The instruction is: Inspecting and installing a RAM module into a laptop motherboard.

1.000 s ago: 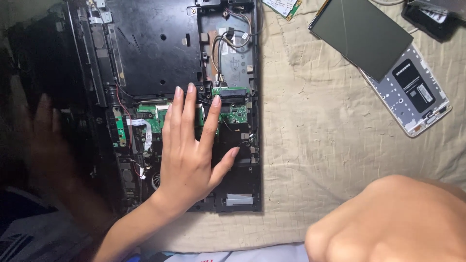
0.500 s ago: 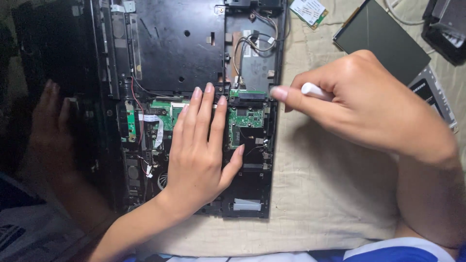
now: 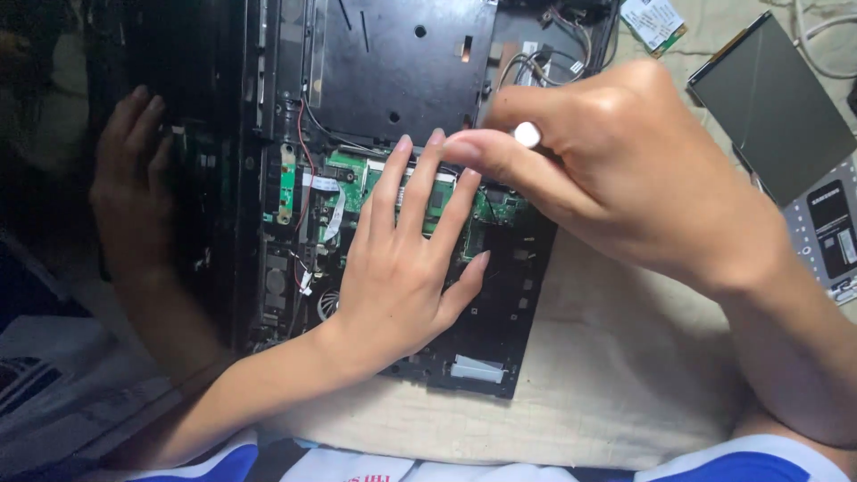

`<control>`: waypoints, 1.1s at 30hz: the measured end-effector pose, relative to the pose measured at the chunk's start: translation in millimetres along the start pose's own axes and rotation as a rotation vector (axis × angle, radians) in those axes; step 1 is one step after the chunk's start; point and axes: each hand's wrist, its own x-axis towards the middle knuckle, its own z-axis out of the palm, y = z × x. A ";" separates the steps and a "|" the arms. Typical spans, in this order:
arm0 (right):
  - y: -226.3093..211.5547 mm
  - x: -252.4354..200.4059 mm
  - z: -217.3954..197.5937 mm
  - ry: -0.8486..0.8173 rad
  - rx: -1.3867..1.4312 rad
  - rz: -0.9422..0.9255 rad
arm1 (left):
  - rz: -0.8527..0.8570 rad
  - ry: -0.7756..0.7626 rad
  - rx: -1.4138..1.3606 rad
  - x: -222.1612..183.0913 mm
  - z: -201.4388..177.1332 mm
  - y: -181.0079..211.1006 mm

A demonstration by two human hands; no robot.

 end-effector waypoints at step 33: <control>17.7 -5.5 35.5 0.200 -0.317 -0.118 | 0.025 0.008 0.097 2.8 -1.1 3.2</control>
